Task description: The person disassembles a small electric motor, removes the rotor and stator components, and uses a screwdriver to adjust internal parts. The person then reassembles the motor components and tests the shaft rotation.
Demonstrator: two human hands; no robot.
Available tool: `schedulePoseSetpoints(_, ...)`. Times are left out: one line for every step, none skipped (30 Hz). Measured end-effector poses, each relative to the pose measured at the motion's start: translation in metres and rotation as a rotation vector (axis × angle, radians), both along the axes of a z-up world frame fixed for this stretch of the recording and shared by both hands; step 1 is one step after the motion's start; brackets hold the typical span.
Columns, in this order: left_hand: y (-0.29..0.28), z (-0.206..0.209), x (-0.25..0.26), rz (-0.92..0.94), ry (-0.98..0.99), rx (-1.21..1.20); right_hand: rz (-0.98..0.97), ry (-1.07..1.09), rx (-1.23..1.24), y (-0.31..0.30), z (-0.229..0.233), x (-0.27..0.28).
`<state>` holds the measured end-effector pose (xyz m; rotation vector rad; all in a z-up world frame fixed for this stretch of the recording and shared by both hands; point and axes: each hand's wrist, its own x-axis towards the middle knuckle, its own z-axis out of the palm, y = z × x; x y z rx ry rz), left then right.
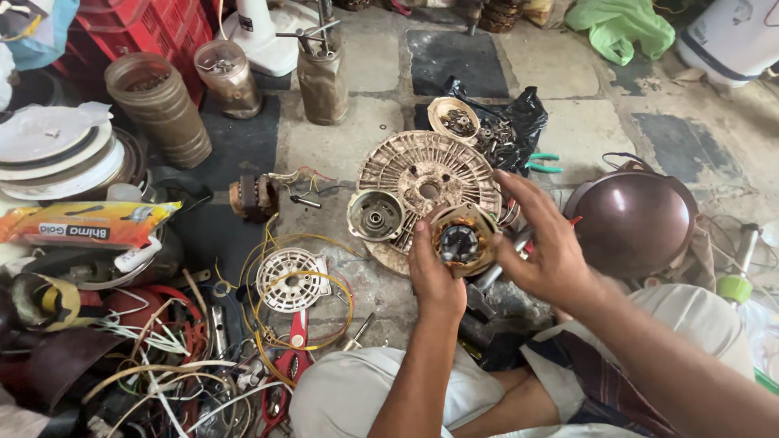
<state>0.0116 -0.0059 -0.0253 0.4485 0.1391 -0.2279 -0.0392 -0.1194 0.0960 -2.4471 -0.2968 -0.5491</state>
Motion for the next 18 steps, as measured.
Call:
schedulePoseSetpoints(-0.001, -0.001, 0.0, 0.015, -0.032, 0.024, -0.036, -0.043, 0.007, 0.002, 0.001, -0.008)
schedulePoseSetpoints(-0.003, -0.003, -0.001, 0.031, -0.062, 0.048, -0.07, -0.085, 0.015, 0.007, 0.001, -0.016)
schedulePoseSetpoints(-0.006, -0.005, -0.002, 0.041, -0.066, 0.08, -0.093, -0.117, 0.023, 0.016, -0.002, -0.021)
schedulePoseSetpoints(-0.008, -0.008, -0.002, 0.054, -0.073, 0.113, -0.113, -0.151, 0.032, 0.028, -0.006, -0.026)
schedulePoseSetpoints(-0.01, -0.012, -0.001, 0.066, -0.08, 0.145, -0.134, -0.185, 0.04, 0.04, -0.009, -0.031)
schedulePoseSetpoints(-0.01, -0.016, 0.002, 0.073, -0.076, 0.134, 0.006, -0.13, 0.062, 0.051, -0.01, -0.038)
schedulePoseSetpoints(-0.008, -0.019, 0.006, 0.079, -0.073, 0.123, 0.145, -0.075, 0.083, 0.06, -0.011, -0.046)
schedulePoseSetpoints(-0.008, -0.018, 0.01, 0.086, -0.071, 0.108, 0.283, -0.019, 0.099, 0.065, -0.01, -0.048)
schedulePoseSetpoints(-0.01, -0.016, 0.008, 0.066, -0.054, 0.117, 0.273, -0.029, 0.093, 0.061, -0.006, -0.046)
schedulePoseSetpoints(-0.01, -0.013, 0.0, 0.045, -0.031, 0.132, 0.262, -0.033, 0.093, 0.056, -0.003, -0.046)
schedulePoseSetpoints(-0.009, -0.01, -0.006, 0.024, -0.008, 0.147, 0.251, -0.038, 0.094, 0.051, -0.001, -0.045)
schedulePoseSetpoints(-0.009, -0.005, -0.006, 0.031, -0.024, 0.134, 0.248, -0.035, 0.062, 0.045, 0.001, -0.042)
schedulePoseSetpoints(-0.008, -0.001, -0.005, 0.039, -0.041, 0.12, 0.244, -0.032, 0.03, 0.039, 0.003, -0.039)
schedulePoseSetpoints(-0.01, 0.003, -0.006, 0.045, -0.055, 0.104, 0.239, -0.027, -0.004, 0.031, 0.004, -0.038)
schedulePoseSetpoints(-0.012, 0.006, -0.007, 0.065, -0.075, 0.143, 0.18, -0.033, 0.012, 0.025, 0.004, -0.035)
schedulePoseSetpoints(-0.009, 0.007, -0.008, 0.089, -0.095, 0.19, 0.125, -0.04, 0.036, 0.023, 0.001, -0.03)
schedulePoseSetpoints(-0.007, 0.009, -0.009, 0.113, -0.115, 0.237, 0.069, -0.045, 0.06, 0.022, -0.002, -0.026)
schedulePoseSetpoints(-0.006, 0.013, -0.01, 0.107, -0.072, 0.219, 0.012, -0.022, 0.134, 0.022, -0.003, -0.024)
